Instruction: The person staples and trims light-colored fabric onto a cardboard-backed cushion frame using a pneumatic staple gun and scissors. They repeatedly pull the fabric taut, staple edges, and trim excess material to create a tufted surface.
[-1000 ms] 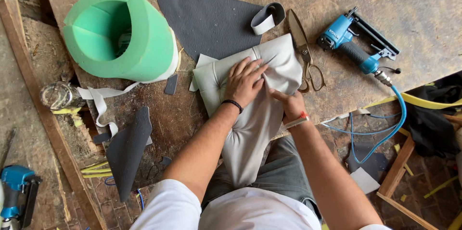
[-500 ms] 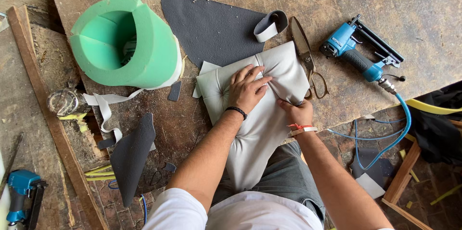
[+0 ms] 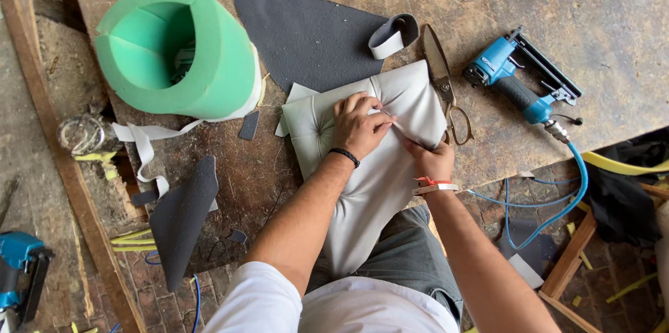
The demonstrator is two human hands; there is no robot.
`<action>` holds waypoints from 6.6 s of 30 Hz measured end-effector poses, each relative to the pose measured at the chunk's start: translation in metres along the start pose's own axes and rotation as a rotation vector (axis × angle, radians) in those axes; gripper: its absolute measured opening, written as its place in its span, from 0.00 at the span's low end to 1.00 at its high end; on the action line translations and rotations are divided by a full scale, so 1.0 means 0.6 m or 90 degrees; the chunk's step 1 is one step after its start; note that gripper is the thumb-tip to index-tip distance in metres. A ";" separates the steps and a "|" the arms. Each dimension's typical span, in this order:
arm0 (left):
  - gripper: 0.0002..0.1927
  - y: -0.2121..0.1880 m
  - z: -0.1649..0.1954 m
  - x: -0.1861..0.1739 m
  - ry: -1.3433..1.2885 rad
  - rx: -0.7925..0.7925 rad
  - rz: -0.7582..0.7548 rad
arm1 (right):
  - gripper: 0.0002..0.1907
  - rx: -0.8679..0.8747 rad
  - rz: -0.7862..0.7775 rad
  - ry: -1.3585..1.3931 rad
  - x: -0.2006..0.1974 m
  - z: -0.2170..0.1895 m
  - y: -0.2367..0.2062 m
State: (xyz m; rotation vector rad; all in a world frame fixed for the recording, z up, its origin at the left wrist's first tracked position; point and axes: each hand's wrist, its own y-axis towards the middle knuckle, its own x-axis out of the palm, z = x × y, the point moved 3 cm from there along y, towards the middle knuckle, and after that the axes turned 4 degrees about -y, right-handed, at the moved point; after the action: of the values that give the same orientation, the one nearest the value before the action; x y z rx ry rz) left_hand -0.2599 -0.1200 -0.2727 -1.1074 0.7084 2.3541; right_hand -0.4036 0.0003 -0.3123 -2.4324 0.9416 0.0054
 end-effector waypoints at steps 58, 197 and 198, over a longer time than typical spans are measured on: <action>0.65 -0.288 0.079 -0.079 0.157 -0.701 -0.231 | 0.22 -0.253 -0.220 -0.449 0.049 -0.083 0.034; 0.28 0.024 -0.052 -0.081 -0.151 -0.456 -0.577 | 0.17 0.008 -0.569 -0.533 -0.026 -0.284 0.065; 0.27 0.033 -0.048 -0.096 -0.168 -0.452 -0.554 | 0.20 -0.049 -0.519 -0.605 -0.045 -0.285 0.081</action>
State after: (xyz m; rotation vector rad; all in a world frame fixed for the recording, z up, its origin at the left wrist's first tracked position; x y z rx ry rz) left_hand -0.2213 -0.1629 -0.2376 -1.0193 -0.6569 1.8904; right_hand -0.4854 -0.0940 -0.1826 -2.2686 -0.4642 0.8175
